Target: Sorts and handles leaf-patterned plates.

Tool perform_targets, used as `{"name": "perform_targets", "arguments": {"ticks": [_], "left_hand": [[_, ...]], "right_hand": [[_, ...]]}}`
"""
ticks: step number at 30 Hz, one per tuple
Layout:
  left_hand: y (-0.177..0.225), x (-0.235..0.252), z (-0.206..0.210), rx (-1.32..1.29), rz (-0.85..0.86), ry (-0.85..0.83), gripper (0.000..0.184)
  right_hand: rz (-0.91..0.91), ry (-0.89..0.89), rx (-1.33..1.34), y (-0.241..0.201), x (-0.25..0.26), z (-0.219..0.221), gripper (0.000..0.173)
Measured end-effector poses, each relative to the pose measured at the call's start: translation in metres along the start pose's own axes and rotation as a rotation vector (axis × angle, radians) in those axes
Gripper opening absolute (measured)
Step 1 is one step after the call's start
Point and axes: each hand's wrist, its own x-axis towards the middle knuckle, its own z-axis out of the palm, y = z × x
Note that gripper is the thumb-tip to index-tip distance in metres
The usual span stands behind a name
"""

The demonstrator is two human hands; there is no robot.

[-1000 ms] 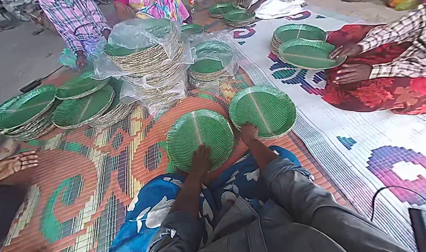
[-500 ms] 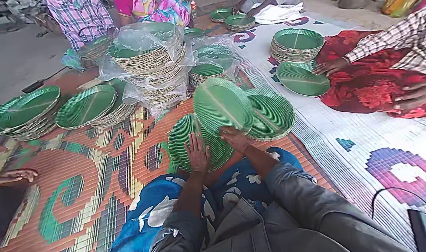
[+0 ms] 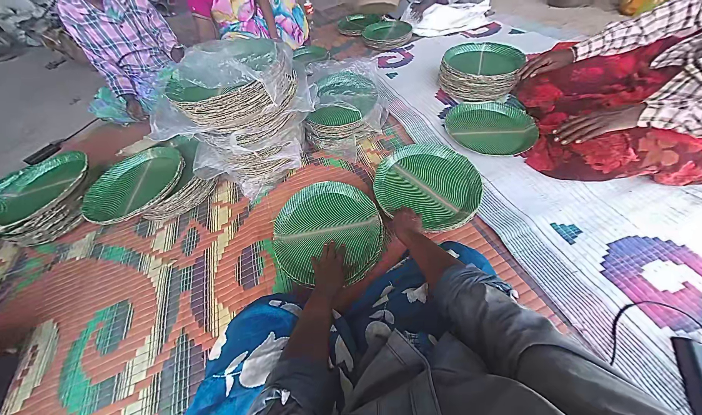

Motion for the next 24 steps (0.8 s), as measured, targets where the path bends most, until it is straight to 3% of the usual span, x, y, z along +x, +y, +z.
{"name": "perform_targets", "arguments": {"ticks": [6,8,10,12,13,15,17,20,22,24], "left_hand": [[-0.004,0.002,0.001,-0.050,0.010,-0.004,0.063],[-0.004,0.001,0.003,-0.074,0.011,0.040,0.065],[-0.004,-0.001,0.011,-0.128,0.048,0.316,0.068],[-0.003,0.001,0.013,-0.128,0.136,0.784,0.067],[-0.002,0.002,0.007,-0.119,0.156,0.947,0.069],[-0.001,-0.003,-0.004,-0.107,0.174,1.097,0.071],[-0.004,-0.008,-0.007,-0.085,0.157,0.986,0.063],[-0.003,-0.012,-0.005,-0.083,0.000,0.413,0.056],[-0.002,-0.010,-0.001,-0.035,-0.077,0.105,0.067],[0.000,-0.009,0.003,-0.024,-0.088,0.012,0.075]], "right_hand": [[0.026,0.115,0.136,0.011,0.005,-0.007,0.041],[-0.023,0.307,0.182,0.015,0.005,-0.005,0.036],[-0.247,0.611,0.232,0.016,0.007,0.004,0.027],[-0.590,0.736,0.270,0.009,0.002,0.014,0.023],[-0.754,0.680,0.257,0.003,-0.006,0.019,0.024],[-0.937,0.354,0.147,-0.014,-0.027,0.030,0.028],[-0.993,0.043,-0.022,-0.029,-0.037,0.046,0.033],[-0.980,-0.184,-0.122,-0.033,-0.030,0.050,0.037],[-0.917,-0.084,-0.043,-0.021,-0.020,0.047,0.044],[-0.692,0.091,0.050,-0.012,-0.015,0.035,0.048]]}}
